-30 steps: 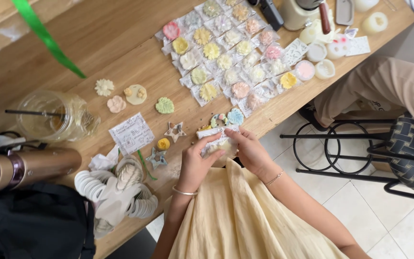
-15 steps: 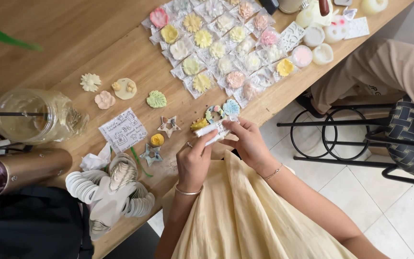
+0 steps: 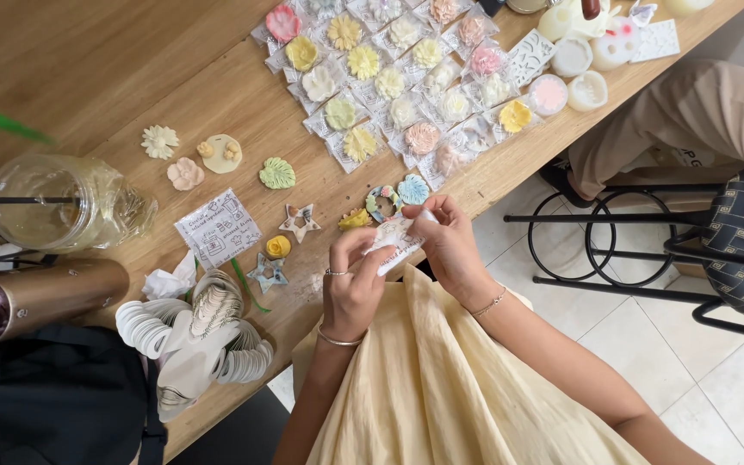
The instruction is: Organize and package flower-shaped wax melts into small plastic bags.
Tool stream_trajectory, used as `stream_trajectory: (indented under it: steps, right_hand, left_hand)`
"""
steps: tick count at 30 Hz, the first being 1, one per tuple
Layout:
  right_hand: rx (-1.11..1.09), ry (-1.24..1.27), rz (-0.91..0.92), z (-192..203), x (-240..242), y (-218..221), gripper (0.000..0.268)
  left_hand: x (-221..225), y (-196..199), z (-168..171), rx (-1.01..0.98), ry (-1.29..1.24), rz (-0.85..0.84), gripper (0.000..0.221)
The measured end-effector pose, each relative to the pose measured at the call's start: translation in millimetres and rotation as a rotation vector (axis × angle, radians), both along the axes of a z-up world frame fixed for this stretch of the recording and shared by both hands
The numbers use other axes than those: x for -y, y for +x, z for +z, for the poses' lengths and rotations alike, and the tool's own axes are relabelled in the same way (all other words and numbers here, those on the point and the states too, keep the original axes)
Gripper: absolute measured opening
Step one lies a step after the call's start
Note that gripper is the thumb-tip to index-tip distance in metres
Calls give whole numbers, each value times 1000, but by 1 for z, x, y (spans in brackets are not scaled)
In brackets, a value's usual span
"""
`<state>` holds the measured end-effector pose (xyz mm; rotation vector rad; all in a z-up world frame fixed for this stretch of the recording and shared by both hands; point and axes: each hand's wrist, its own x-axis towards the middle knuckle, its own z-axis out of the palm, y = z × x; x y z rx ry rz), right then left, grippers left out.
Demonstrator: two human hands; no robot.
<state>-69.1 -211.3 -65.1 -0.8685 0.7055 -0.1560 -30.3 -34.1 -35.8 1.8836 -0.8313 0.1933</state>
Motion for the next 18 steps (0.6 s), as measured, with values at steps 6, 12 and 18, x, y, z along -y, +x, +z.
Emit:
stream_trajectory:
  steps: [6,12,18]
  right_hand:
    - [1,-68,149,0,20,1,24]
    - [-23,-338,388,-16,46,-2,22]
    - [50,-397,559,-19,64,3,15]
  left_hand:
    - [8,9,5,89,77,-14,29]
    - [27,10,-12,-787,-143,163,24]
    - [39,17,-40,-1064,-490,128,39]
